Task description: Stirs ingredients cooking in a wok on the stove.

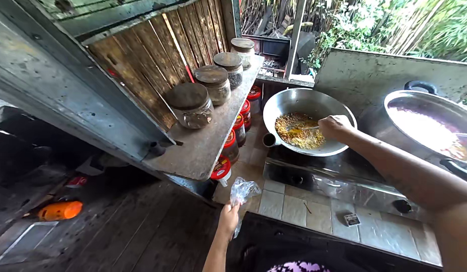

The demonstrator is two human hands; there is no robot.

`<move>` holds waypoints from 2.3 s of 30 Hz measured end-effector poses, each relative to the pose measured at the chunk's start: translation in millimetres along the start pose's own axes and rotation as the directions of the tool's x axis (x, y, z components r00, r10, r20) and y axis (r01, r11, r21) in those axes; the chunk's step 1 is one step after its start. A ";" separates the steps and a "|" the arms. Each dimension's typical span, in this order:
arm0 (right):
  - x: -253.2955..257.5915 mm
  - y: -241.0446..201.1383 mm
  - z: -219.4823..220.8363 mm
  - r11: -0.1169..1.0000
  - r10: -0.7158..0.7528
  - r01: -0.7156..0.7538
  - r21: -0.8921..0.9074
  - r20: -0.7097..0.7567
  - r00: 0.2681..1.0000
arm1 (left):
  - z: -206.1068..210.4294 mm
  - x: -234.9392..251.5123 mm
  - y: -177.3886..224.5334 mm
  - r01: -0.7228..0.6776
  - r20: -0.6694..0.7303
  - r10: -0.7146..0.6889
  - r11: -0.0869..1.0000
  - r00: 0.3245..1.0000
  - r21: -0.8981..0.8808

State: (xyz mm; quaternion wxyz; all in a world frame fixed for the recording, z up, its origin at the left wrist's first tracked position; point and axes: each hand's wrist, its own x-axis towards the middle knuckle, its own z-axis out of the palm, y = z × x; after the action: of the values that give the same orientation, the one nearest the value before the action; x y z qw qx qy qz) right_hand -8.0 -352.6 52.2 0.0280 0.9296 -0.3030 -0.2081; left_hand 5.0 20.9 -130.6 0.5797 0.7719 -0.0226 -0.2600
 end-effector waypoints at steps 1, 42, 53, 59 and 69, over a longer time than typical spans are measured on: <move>0.1 12.9 10.3 0.999 -0.006 0.002 -0.051 -0.074 0.997 | -1.0 0.8 -1.1 -0.006 -0.002 0.006 1.000 1.000 0.002; -50.5 37.0 28.8 0.989 0.146 -0.139 0.051 -0.186 0.972 | -1.5 5.3 -2.4 -0.046 -0.002 0.046 0.998 0.999 -0.034; -78.2 63.3 97.1 0.969 0.243 -0.222 0.112 -0.244 0.939 | -0.3 4.7 -0.4 -0.050 0.015 0.051 0.998 0.999 -0.032; -74.2 66.4 101.9 0.974 0.224 -0.198 0.112 -0.322 0.920 | 1.8 1.7 5.9 -0.051 0.029 0.052 0.997 0.998 -0.054; -66.3 71.5 94.4 0.962 0.259 -0.231 0.147 -0.215 0.942 | 0.1 5.0 3.4 -0.101 0.030 0.103 0.994 0.994 -0.044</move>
State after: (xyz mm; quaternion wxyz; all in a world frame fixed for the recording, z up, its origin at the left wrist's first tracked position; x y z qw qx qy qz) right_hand -134.0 -365.8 3.4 0.0332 0.9025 -0.4228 -0.0744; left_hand 10.2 18.0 -129.4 0.6079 0.7531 -0.0657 -0.2427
